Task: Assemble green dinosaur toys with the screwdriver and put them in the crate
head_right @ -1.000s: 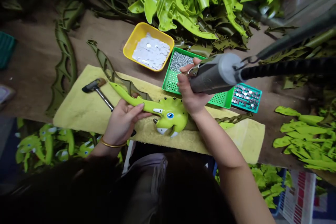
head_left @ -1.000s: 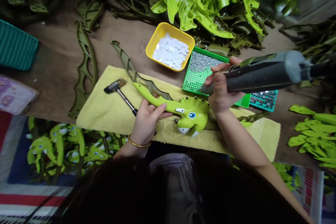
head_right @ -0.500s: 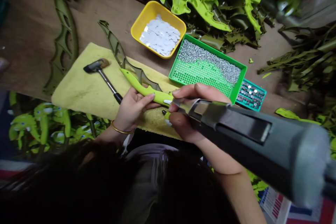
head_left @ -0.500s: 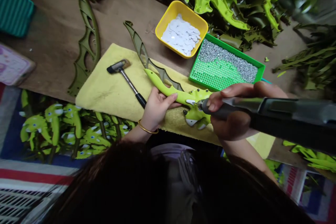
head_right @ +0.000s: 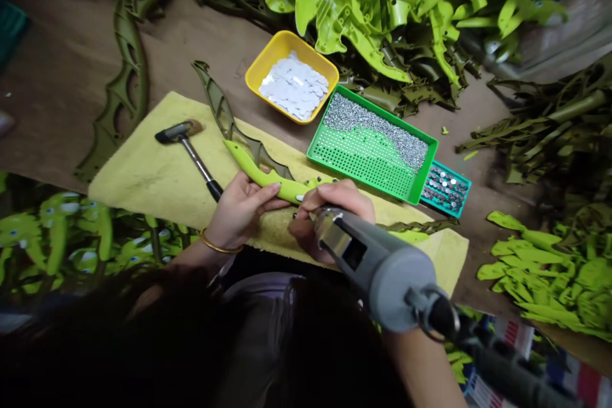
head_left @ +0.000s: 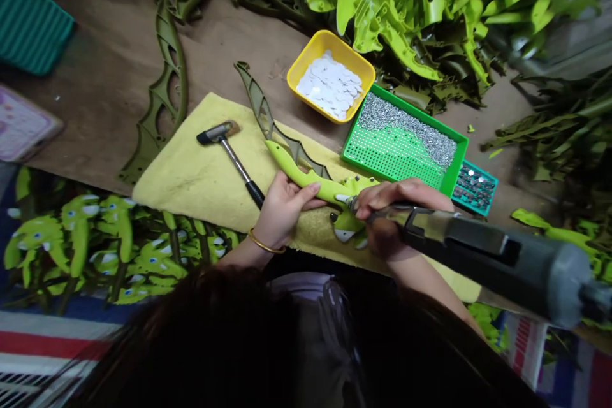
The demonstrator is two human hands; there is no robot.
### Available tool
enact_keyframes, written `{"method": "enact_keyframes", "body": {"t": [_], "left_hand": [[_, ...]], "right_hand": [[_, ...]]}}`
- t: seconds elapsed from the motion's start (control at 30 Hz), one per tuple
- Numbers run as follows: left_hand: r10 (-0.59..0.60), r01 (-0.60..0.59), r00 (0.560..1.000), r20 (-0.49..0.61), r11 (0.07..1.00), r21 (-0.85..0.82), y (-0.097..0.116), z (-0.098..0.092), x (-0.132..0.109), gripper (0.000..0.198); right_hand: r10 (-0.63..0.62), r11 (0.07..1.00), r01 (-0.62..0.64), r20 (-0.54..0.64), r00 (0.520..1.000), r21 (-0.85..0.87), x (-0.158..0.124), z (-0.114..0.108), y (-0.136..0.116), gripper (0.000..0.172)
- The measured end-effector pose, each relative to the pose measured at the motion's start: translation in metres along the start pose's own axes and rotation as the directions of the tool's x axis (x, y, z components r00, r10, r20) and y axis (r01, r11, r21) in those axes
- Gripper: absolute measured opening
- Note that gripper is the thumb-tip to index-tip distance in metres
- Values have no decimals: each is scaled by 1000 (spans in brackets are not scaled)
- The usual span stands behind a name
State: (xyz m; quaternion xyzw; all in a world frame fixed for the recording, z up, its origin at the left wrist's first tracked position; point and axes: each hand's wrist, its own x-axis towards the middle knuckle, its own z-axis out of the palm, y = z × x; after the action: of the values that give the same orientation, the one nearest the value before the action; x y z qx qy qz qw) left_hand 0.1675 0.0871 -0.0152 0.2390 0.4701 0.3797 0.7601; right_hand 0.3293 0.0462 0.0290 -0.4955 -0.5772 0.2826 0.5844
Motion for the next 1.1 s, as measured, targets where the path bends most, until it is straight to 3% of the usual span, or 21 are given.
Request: {"method": "enact_keyframes", "body": {"t": [0.07, 0.13, 0.2, 0.27, 0.47, 0.7, 0.97, 1.1], "left_hand": [[-23, 23, 1000, 5, 1000, -14, 0, 2, -2, 54], [-53, 53, 998, 17, 999, -2, -1, 3, -4, 54], [-80, 79, 996, 27, 997, 26, 0, 3, -4, 51], [-86, 85, 996, 10, 995, 54, 4, 2, -3, 48], [-42, 46, 998, -42, 992, 118, 15, -3, 6, 50], [-26, 26, 1000, 0, 992, 125, 13, -5, 10, 52], [2, -5, 999, 39, 996, 88, 8, -6, 14, 57], [8, -12, 998, 67, 998, 59, 6, -7, 14, 59]], "right_hand": [[-152, 987, 158, -178, 972, 19, 19, 6, -1, 41], [-256, 966, 253, -366, 895, -58, 41, 12, 6, 33], [-286, 958, 244, -492, 822, -151, 58, 14, 19, 25], [-245, 968, 179, -530, 811, -174, 68, 13, 35, 23], [-97, 994, 105, -526, 845, -16, 62, 11, 61, 33], [-179, 977, 213, -500, 847, 12, 65, 9, 62, 31], [-255, 967, 236, -432, 865, -98, 57, 11, 9, 31], [-212, 970, 238, -306, 928, 51, 43, 30, 1, 34]]}}
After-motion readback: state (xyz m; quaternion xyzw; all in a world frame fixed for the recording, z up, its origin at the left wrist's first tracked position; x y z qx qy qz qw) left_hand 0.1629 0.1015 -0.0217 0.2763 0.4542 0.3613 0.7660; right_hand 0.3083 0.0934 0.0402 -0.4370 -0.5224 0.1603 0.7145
